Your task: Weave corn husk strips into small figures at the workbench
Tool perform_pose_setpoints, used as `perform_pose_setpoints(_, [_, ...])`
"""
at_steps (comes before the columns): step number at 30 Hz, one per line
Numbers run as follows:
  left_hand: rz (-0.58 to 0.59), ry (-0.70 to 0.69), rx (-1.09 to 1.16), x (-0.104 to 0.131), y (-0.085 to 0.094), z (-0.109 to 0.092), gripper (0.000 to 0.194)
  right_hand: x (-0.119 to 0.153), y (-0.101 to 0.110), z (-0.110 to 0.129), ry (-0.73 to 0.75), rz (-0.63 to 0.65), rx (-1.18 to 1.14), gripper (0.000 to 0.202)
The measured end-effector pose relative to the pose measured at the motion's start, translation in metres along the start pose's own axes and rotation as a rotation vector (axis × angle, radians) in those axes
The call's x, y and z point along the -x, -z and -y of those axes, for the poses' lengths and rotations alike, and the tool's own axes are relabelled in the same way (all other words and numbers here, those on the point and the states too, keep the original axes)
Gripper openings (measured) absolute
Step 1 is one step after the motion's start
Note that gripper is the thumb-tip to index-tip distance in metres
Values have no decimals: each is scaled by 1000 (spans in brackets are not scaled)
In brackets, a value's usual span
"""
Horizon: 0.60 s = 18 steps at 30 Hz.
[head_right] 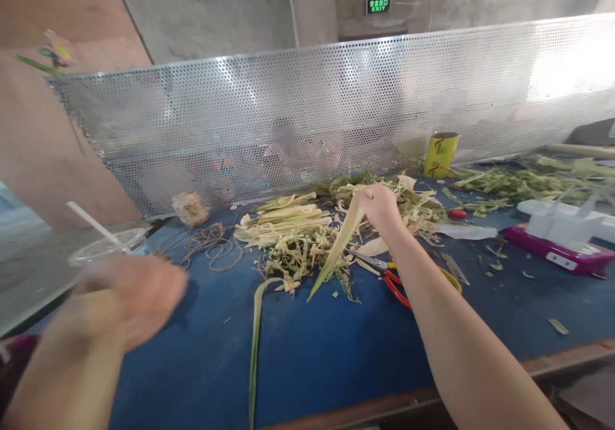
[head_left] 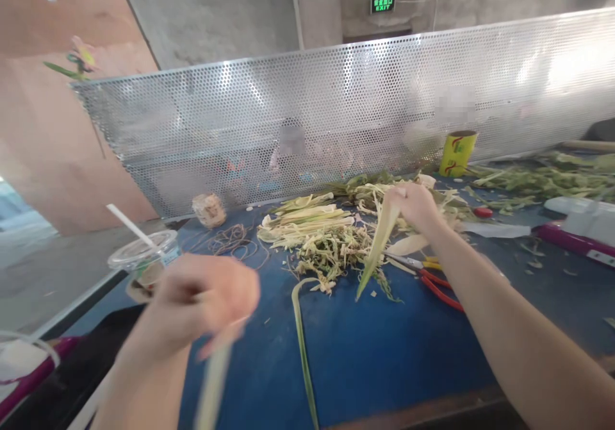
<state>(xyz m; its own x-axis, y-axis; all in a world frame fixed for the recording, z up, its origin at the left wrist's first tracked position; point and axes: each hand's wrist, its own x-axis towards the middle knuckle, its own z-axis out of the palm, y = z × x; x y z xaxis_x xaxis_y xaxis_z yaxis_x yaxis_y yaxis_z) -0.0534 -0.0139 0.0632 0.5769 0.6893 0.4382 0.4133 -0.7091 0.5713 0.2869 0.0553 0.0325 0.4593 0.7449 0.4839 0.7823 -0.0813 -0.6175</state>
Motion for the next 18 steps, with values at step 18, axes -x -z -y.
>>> perform_pose_setpoints(18, [40, 197, -51, -40, -65, 28, 28, 96, -28, 78, 386, 700, -384, 15])
